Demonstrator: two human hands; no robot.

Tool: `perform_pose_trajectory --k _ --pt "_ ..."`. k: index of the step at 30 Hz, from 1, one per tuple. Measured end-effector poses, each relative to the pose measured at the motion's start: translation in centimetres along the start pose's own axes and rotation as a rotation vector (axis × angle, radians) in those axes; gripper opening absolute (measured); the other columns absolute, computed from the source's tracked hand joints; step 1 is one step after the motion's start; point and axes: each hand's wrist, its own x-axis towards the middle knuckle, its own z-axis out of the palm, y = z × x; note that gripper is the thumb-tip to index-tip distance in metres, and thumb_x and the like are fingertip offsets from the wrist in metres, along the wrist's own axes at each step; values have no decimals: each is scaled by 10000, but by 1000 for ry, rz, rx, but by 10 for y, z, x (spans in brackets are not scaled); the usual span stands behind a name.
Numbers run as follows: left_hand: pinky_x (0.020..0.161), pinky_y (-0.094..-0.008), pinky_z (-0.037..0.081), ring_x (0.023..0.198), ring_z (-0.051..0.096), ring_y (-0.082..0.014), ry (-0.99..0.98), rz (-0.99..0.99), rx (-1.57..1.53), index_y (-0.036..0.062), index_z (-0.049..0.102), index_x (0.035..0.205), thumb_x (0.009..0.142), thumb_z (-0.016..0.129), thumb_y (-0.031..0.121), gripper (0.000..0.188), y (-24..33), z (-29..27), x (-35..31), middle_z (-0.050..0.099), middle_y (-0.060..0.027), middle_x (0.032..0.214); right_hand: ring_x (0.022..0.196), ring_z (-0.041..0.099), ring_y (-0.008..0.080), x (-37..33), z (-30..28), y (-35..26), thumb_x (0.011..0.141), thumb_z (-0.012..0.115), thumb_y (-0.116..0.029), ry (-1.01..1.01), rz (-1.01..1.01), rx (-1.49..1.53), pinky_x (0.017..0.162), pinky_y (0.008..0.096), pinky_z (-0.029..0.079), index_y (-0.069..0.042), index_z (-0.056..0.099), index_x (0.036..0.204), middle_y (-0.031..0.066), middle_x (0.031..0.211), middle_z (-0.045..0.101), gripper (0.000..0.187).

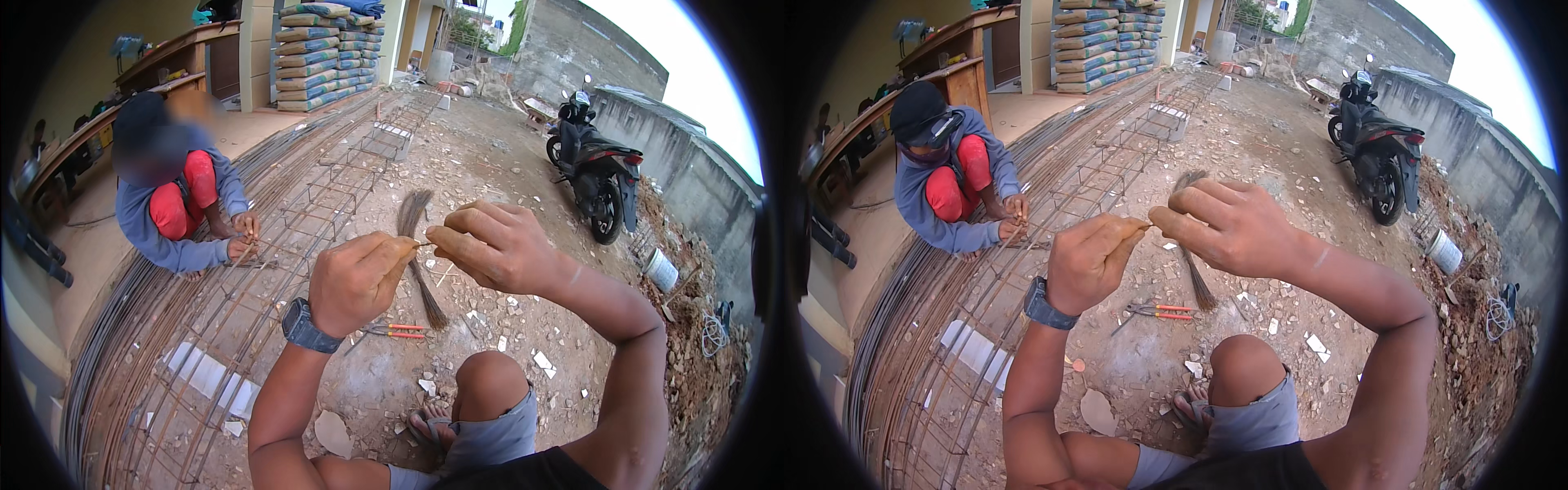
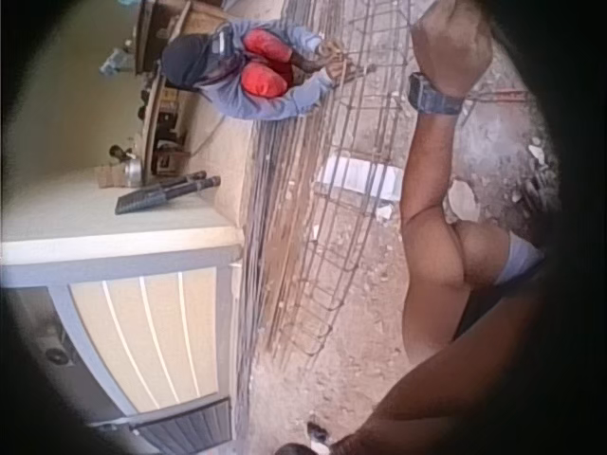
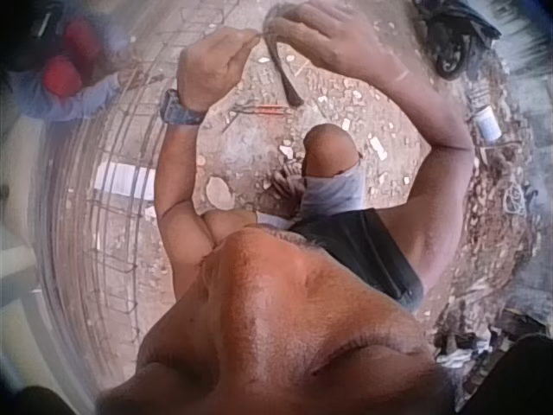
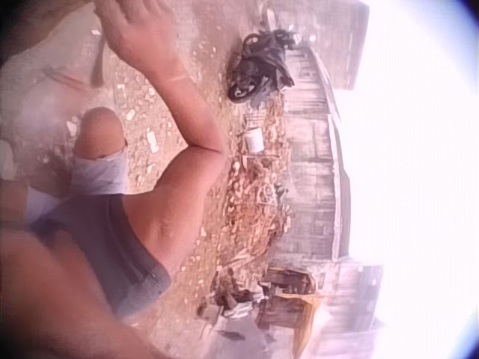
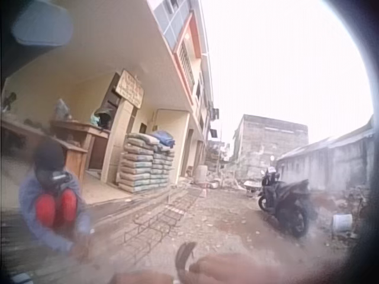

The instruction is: The person squats on the ground and uses pliers to twist wire ties around the intersections of a rebar mesh. Another person works alongside on a similar section of the mesh.

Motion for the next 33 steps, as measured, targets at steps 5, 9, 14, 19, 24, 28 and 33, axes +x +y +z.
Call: perform_pose_trajectory --k 5,9,14,19,24,28,33 --pt "559 -365 509 663 662 -298 -3 -110 -106 20 687 948 858 699 55 97 3 3 4 668 -130 802 770 609 177 8 9 17 703 676 -136 91 -231 -143 552 306 484 -46 624 1013 36 851 547 326" --pt "575 -363 505 659 656 -299 7 -163 -88 13 691 942 871 684 64 87 -3 -13 13 662 -140 785 680 571 165 33 25 32 703 692 -122 114 -204 -125 523 295 461 -78 588 897 22 806 518 225" --pt "630 -282 487 663 633 -149 -24 -355 -50 0 700 995 942 644 125 148 -13 -58 13 680 -86 765 671 585 233 82 55 51 756 688 -74 240 -121 177 539 346 467 -85 569 892 67 829 549 181" --pt "638 -256 480 658 596 -107 -9 -524 201 -2 697 982 971 604 149 178 34 -108 38 657 -41 734 792 622 300 152 56 28 777 667 -17 722 -273 296 649 410 500 -34 623 1021 102 915 608 248" --pt "612 -237 470 661 574 -62 -5 -726 414 -2 704 960 952 633 180 196 130 -152 98 650 -11 712 862 616 339 186 23 9 817 609 38 760 -442 405 722 418 504 9 628 1092 147 955 611 278" --pt "567 -278 490 621 622 -113 -313 -661 1230 44 727 961 937 646 209 186 212 -188 128 684 -30 741 822 618 315 227 14 -34 835 621 10 937 -492 638 701 390 497 -13 635 1052 133 908 619 218" --pt "597 -377 546 682 685 -255 -586 -539 2123 127 733 924 911 598 188 148 285 -207 132 698 -70 779 818 647 280 278 1 -125 836 641 -58 1147 -411 820 692 383 523 -64 625 1002 97 888 659 166"
